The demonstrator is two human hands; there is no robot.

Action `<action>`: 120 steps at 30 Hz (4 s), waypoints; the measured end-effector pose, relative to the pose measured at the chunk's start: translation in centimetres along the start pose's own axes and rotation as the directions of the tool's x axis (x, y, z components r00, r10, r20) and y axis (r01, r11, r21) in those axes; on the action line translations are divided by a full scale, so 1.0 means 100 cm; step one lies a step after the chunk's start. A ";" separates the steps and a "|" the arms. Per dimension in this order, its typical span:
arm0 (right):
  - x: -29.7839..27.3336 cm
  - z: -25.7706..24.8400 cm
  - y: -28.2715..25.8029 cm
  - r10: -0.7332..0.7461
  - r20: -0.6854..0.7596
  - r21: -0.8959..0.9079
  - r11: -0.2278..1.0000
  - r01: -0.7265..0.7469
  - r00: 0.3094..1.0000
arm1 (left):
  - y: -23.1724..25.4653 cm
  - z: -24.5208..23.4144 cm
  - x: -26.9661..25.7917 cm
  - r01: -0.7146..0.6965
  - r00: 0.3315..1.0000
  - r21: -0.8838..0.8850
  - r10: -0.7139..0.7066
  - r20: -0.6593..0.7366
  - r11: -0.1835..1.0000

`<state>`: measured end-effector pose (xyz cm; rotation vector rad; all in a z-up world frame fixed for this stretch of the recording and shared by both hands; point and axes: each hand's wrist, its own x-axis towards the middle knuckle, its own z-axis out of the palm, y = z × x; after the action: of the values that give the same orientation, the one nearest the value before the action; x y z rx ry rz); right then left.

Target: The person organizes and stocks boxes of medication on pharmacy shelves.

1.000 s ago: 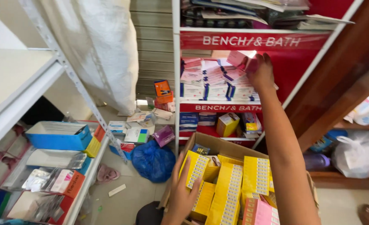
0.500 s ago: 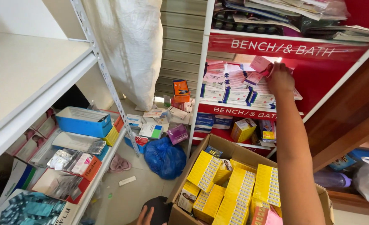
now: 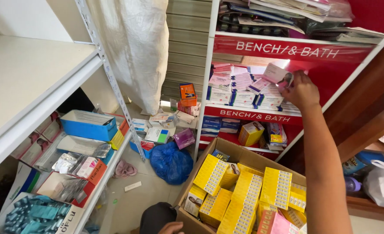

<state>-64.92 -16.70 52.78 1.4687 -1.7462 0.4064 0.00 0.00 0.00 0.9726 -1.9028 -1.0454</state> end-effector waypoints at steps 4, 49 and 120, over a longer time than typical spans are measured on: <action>-0.024 -0.047 -0.015 -0.018 -0.113 0.065 0.998 0.025 0.993 | 0.124 -0.050 0.055 0.067 0.995 -0.098 -0.059 0.082 0.993; 0.081 -0.377 -0.512 -0.204 -0.254 0.616 -0.788 -0.005 0.945 | 0.597 -0.404 0.112 -0.236 0.414 0.782 0.788 -0.456 0.577; 0.268 -0.465 -0.858 -0.123 -0.475 0.787 -0.502 0.358 0.871 | 0.511 -0.706 0.171 0.740 0.278 0.652 0.807 -0.522 0.167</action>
<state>31.81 -26.33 80.90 2.8036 -0.1355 2.1549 40.10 -18.25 77.08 1.6199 -1.0266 1.3374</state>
